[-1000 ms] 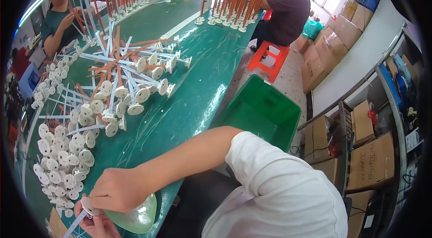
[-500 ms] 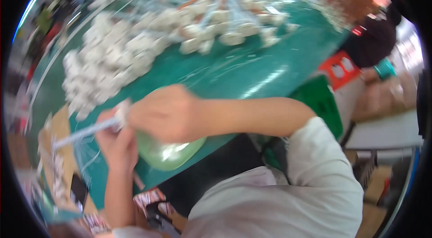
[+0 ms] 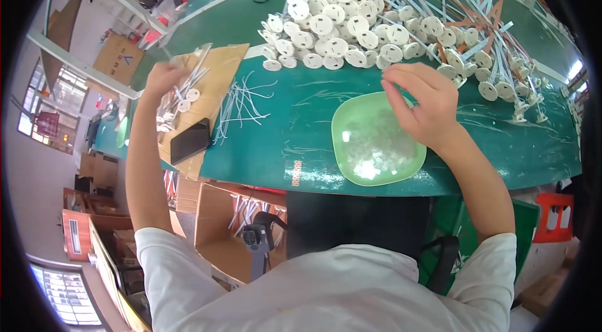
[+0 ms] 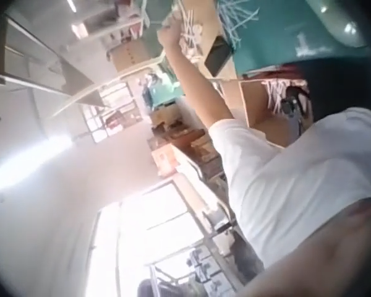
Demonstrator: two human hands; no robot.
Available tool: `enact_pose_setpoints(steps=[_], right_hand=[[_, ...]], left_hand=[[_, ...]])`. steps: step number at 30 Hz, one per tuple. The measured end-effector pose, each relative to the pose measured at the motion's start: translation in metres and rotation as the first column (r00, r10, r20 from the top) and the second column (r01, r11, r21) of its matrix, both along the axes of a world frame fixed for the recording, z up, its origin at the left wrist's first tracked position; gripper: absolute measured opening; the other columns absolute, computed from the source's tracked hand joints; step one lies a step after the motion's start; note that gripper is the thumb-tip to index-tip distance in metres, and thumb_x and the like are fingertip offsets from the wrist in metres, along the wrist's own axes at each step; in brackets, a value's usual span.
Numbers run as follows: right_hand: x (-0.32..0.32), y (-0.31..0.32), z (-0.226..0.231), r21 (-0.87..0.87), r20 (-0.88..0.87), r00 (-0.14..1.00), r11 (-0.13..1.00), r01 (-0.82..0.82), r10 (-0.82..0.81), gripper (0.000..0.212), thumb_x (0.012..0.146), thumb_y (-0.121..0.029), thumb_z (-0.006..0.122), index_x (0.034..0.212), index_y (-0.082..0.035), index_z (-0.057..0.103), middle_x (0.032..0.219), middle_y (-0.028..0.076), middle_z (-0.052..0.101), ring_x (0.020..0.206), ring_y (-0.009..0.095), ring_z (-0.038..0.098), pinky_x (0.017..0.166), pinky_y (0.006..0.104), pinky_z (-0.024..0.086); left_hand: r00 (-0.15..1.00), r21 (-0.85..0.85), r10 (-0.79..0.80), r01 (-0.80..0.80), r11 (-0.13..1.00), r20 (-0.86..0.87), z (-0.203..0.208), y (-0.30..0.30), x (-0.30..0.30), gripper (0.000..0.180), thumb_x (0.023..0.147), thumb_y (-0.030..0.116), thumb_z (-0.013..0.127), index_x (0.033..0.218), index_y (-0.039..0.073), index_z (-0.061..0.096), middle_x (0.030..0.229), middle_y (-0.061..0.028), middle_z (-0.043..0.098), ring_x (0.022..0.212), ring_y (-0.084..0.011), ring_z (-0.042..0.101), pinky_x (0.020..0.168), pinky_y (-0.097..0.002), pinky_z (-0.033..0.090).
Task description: The worker is assembling LED light strips by attaching circular plastic bases to long LED circuit strips at a workstation.
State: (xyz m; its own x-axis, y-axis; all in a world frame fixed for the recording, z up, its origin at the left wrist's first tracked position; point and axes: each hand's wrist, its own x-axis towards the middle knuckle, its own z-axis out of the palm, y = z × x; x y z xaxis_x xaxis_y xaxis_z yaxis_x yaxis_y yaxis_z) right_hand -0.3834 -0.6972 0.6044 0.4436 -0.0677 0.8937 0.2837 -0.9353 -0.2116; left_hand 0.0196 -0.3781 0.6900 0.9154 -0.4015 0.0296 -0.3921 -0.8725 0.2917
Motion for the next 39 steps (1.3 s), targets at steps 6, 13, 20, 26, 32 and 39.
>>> enact_pose_setpoints(steps=[6, 13, 20, 26, 32, 39], right_hand=[[0.001, 0.002, -0.004, -0.006, -0.065, 0.996, 0.998, -0.069, 0.069, 0.016, 0.07, 0.004, 0.071, 0.084, -0.001, 0.066, 0.084, 0.011, 0.069, 0.071, 0.025, 0.066, 0.062, 0.0313, 0.053], [0.003, 0.0, -0.001, -0.006, -0.066, 0.997, 0.999, -0.041, 0.04, 0.016, 0.069, 0.004, 0.071, 0.084, -0.001, 0.066, 0.083, 0.011, 0.068, 0.07, 0.026, 0.066, 0.061, 0.0317, 0.053], [0.006, -0.005, -0.008, 0.016, -0.037, 0.999, 0.999, -0.039, 0.039, 0.016, 0.069, 0.004, 0.071, 0.083, -0.001, 0.065, 0.082, 0.011, 0.067, 0.069, 0.026, 0.065, 0.059, 0.0326, 0.052], [0.005, -0.002, -0.006, -0.006, -0.048, 0.995, 0.996, -0.087, 0.086, 0.017, 0.069, 0.003, 0.072, 0.083, -0.001, 0.064, 0.083, 0.009, 0.067, 0.068, 0.025, 0.064, 0.058, 0.0325, 0.052], [0.006, -0.019, 0.011, 0.043, -0.041, 0.999, 0.999, 0.029, -0.027, 0.016, 0.071, 0.003, 0.07, 0.085, -0.001, 0.065, 0.084, 0.011, 0.067, 0.07, 0.025, 0.065, 0.059, 0.033, 0.052], [0.085, -0.077, 0.081, -0.298, -0.117, 0.965, 0.935, 0.191, -0.234, 0.024, 0.075, 0.002, 0.064, 0.098, -0.005, 0.065, 0.105, 0.012, 0.066, 0.092, 0.031, 0.064, 0.078, 0.0386, 0.053]], left_hand=[[0.947, 0.313, 0.068, -0.171, 0.934, 0.314, -0.019, 0.087, 0.03, 0.055, 0.072, 0.047, 0.065, 0.079, -0.007, 0.07, 0.084, -0.0284, 0.068, 0.086, -0.0405, 0.067, 0.079, -0.0458, 0.052], [0.886, 0.204, 0.003, -0.11, 0.973, 0.463, -0.077, 0.039, 0.012, 0.048, 0.084, 0.041, 0.057, 0.122, 0.011, 0.061, 0.113, -0.0242, 0.062, 0.104, -0.041, 0.059, 0.091, -0.0488, 0.047], [0.817, 0.314, -0.39, 0.272, 0.91, 0.424, -0.095, 0.036, 0.0, 0.025, 0.082, 0.026, 0.062, 0.093, 0.004, 0.067, 0.098, -0.0203, 0.064, 0.099, -0.0387, 0.059, 0.086, -0.0465, 0.049], [0.752, 0.371, -0.548, 0.423, 0.827, 0.365, -0.067, 0.036, -0.023, 0.022, 0.08, 0.02, 0.065, 0.091, 0.001, 0.065, 0.096, -0.019, 0.066, 0.095, -0.0386, 0.06, 0.086, -0.0462, 0.048], [0.855, -0.658, -0.382, 0.515, 0.55, 0.35, -0.074, -0.118, -0.147, 0.017, 0.094, 0.016, 0.059, 0.095, 0.0, 0.063, 0.09, -0.0083, 0.067, 0.082, -0.0177, 0.064, 0.074, -0.0291, 0.049], [0.708, -0.803, -0.664, 0.53, 0.274, 0.241, -0.109, -0.209, -0.218, 0.02, 0.093, 0.015, 0.061, 0.085, -0.002, 0.067, 0.068, -0.004, 0.064, 0.062, -0.0096, 0.061, 0.059, -0.0234, 0.048]])
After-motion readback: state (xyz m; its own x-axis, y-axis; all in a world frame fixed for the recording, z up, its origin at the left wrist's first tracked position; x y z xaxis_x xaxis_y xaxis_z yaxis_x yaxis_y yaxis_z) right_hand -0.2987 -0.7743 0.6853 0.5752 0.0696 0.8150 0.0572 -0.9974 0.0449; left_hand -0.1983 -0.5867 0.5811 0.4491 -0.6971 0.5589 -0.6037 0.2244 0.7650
